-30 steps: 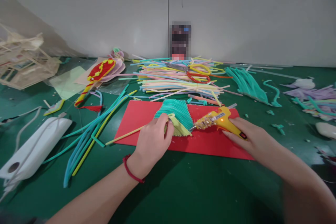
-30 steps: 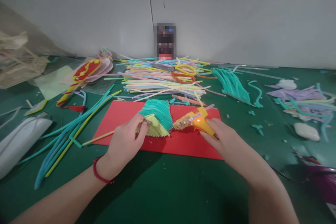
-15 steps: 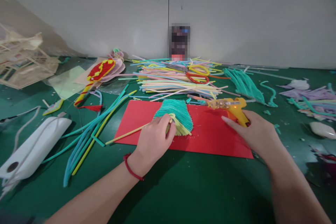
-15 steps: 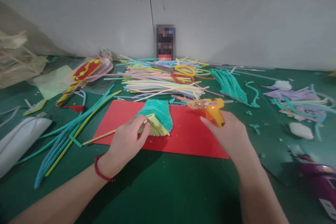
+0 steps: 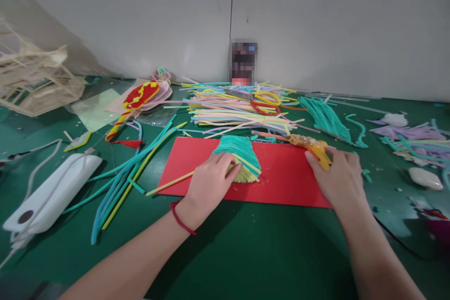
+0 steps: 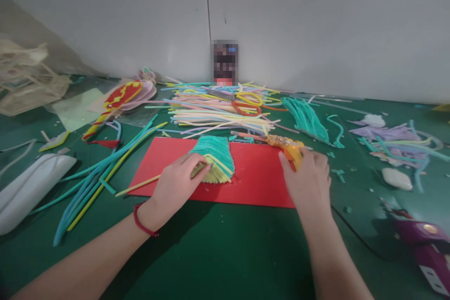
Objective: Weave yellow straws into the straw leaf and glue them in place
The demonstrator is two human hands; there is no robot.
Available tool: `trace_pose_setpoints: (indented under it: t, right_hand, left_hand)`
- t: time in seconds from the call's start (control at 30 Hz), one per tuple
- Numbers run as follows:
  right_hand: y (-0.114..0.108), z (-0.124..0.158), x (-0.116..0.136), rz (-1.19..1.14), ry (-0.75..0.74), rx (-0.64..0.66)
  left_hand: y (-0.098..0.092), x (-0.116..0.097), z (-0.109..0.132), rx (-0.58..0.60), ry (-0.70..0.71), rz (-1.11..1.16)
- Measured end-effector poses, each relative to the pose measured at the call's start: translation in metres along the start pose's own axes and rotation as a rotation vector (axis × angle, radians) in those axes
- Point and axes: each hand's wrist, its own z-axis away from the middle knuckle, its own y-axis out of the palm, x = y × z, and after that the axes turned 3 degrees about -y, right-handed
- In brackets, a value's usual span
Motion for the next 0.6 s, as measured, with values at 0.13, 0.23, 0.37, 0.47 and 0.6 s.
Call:
trace_pose_setpoints:
  t: [0.13, 0.23, 0.37, 0.47, 0.6]
  right_hand:
    - [-0.005, 0.004, 0.022, -0.171, -0.188, -0.126]
    - [0.004, 0.017, 0.045, -0.351, -0.318, -0.035]
    - [0.017, 0.035, 0.068, -0.539, -0.420, 0.093]
    - [0.021, 0.042, 0.073, -0.583, -0.460, 0.176]
    - [0.021, 0.043, 0.070, -0.601, -0.463, 0.205]
  left_hand:
    - [0.001, 0.002, -0.002, -0.040, 0.010, -0.077]
    - [0.003, 0.004, -0.003, -0.039, -0.025, -0.090]
    - [0.008, 0.007, -0.002, -0.043, -0.056, -0.095]
    - [0.011, 0.011, -0.002, -0.037, -0.067, -0.101]
    - [0.014, 0.016, -0.004, -0.049, -0.080, -0.084]
